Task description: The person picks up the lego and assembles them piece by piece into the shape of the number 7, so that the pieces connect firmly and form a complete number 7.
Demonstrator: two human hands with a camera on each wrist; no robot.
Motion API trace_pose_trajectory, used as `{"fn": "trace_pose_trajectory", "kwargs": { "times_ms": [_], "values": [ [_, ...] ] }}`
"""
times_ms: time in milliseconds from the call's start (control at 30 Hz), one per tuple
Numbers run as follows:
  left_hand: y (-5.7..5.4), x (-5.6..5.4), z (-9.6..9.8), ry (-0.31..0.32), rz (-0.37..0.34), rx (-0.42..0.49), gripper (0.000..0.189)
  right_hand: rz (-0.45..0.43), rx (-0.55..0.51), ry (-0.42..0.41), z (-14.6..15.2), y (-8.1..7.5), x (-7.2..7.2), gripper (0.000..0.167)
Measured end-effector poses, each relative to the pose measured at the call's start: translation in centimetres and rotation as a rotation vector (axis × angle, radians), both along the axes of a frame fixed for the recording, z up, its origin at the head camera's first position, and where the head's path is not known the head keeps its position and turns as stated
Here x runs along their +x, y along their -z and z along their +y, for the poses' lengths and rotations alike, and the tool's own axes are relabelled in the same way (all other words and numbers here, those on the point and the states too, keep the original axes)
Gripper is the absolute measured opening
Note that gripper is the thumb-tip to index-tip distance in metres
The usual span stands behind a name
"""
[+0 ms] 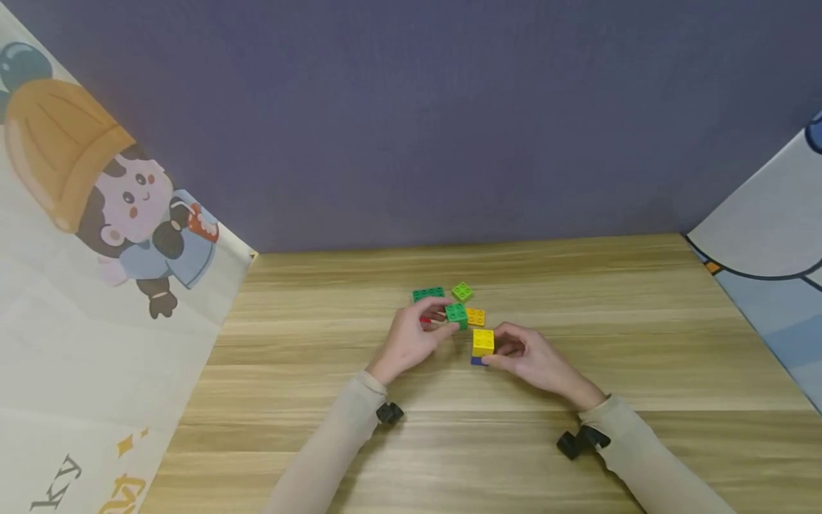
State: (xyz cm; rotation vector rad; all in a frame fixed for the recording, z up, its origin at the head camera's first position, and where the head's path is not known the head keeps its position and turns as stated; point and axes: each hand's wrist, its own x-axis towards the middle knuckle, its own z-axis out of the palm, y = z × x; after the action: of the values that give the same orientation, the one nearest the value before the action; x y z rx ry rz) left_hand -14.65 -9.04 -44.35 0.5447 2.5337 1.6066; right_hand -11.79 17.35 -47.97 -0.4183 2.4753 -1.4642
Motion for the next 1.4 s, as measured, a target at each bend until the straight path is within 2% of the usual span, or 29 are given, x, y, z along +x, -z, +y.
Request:
{"fn": "trace_pose_trajectory", "kwargs": {
  "times_ms": [267,500,700,1400],
  "values": [
    [-0.8,0.5,-0.6,-0.005,-0.003,-0.016,0.043,-0.034,0.002,-0.008,0.1,-0.3,0.0,0.036],
    [-1.0,0.6,-0.7,0.003,-0.023,-0.014,0.043,-0.028,0.005,-0.019,0.2,-0.1,0.0,0.036],
    [-1.4,0.7,-0.6,0.009,-0.038,0.008,0.043,-0.027,0.003,-0.024,0.2,-0.1,0.0,0.036],
    [-3.0,1.3,0.7,0.055,-0.018,0.026,0.040,-0.027,0.005,-0.021,0.3,-0.1,-0.2,0.035]
  ]
}}
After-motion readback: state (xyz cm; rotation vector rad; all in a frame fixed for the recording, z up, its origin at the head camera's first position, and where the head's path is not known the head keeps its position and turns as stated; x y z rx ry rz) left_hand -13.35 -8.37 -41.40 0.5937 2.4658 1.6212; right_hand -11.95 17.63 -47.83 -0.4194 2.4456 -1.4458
